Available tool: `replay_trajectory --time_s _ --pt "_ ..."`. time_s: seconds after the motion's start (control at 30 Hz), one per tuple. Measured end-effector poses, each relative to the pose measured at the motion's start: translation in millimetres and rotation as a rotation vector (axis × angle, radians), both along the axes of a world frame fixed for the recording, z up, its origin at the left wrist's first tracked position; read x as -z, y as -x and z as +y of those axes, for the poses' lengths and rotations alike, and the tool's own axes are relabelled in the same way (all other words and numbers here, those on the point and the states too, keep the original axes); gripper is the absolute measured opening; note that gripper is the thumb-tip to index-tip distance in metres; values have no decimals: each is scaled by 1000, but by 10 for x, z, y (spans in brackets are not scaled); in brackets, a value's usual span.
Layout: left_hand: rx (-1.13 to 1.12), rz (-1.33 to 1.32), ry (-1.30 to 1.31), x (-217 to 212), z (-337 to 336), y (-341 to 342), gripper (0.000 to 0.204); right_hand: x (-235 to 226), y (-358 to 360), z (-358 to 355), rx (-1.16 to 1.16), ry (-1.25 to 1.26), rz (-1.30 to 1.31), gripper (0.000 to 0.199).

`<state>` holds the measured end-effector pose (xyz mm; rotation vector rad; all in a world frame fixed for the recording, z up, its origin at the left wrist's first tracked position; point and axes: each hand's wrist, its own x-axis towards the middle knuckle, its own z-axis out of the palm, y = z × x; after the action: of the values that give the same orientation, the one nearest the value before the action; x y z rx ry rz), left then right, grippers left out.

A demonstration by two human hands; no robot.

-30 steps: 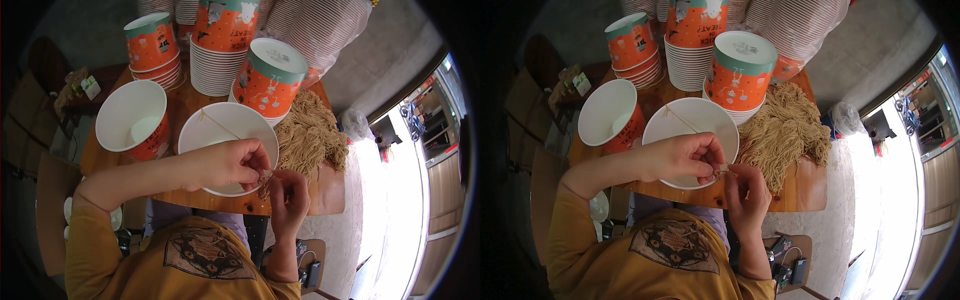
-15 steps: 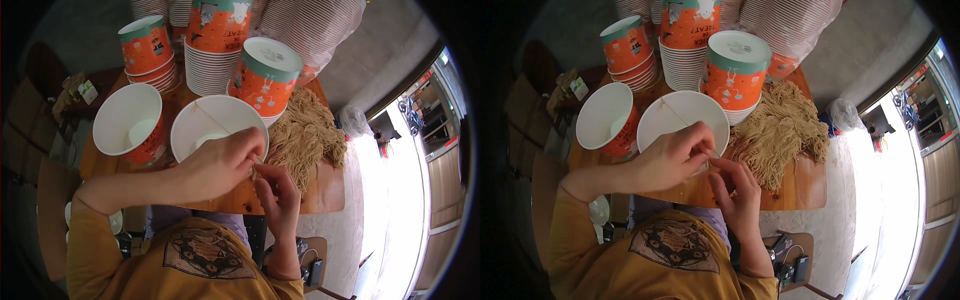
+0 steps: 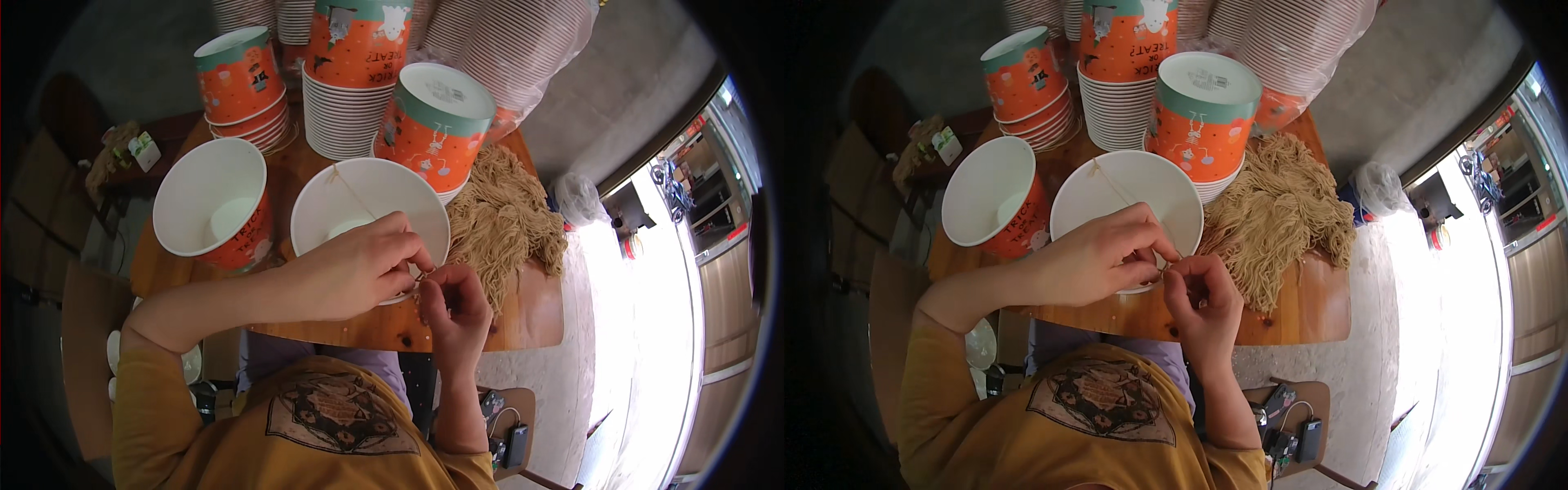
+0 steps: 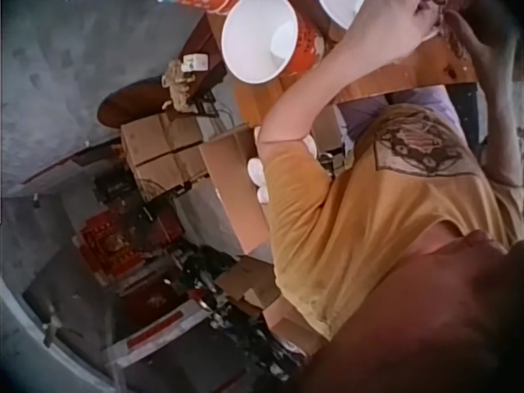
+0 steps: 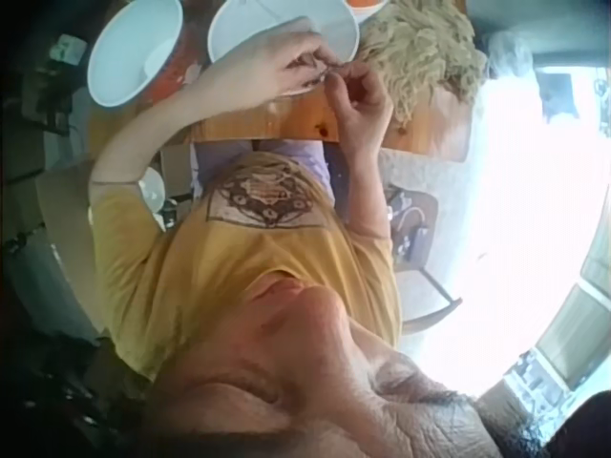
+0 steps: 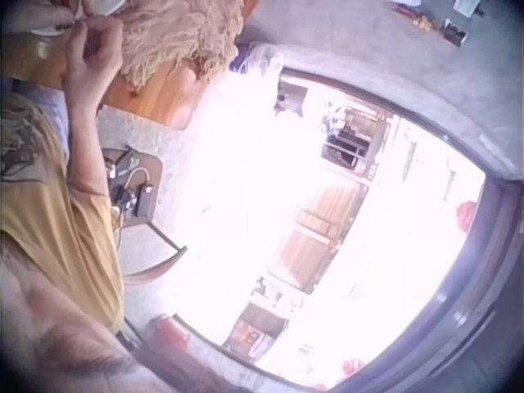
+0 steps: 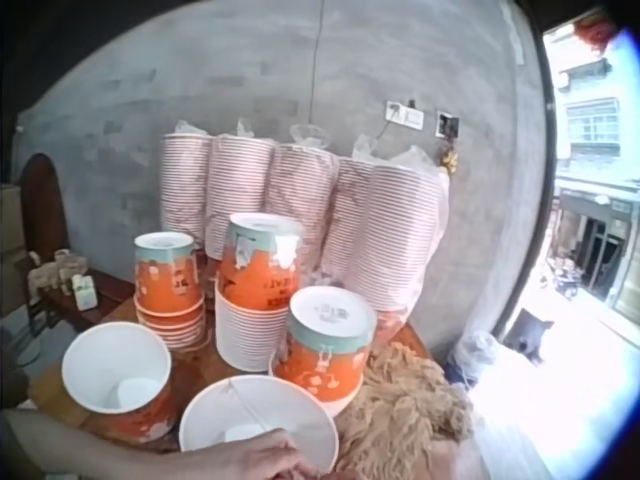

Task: Attach thin strings to paper bowls for packaging or display.

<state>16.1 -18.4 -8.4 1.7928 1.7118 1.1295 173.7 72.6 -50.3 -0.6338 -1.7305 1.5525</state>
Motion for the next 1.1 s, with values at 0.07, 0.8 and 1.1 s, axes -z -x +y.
replay_trajectory --time_s 0.07,0.8,1.1 --pt "34 -21 40 0 7 24 15 2 7 -13 14 -75 -20 9" --pt "-76 -83 66 -62 -29 -73 15 43 4 -56 159 -824 -37 25" --pt "-47 -180 172 -71 -12 -46 18 54 18 -74 139 -663 -33 20"
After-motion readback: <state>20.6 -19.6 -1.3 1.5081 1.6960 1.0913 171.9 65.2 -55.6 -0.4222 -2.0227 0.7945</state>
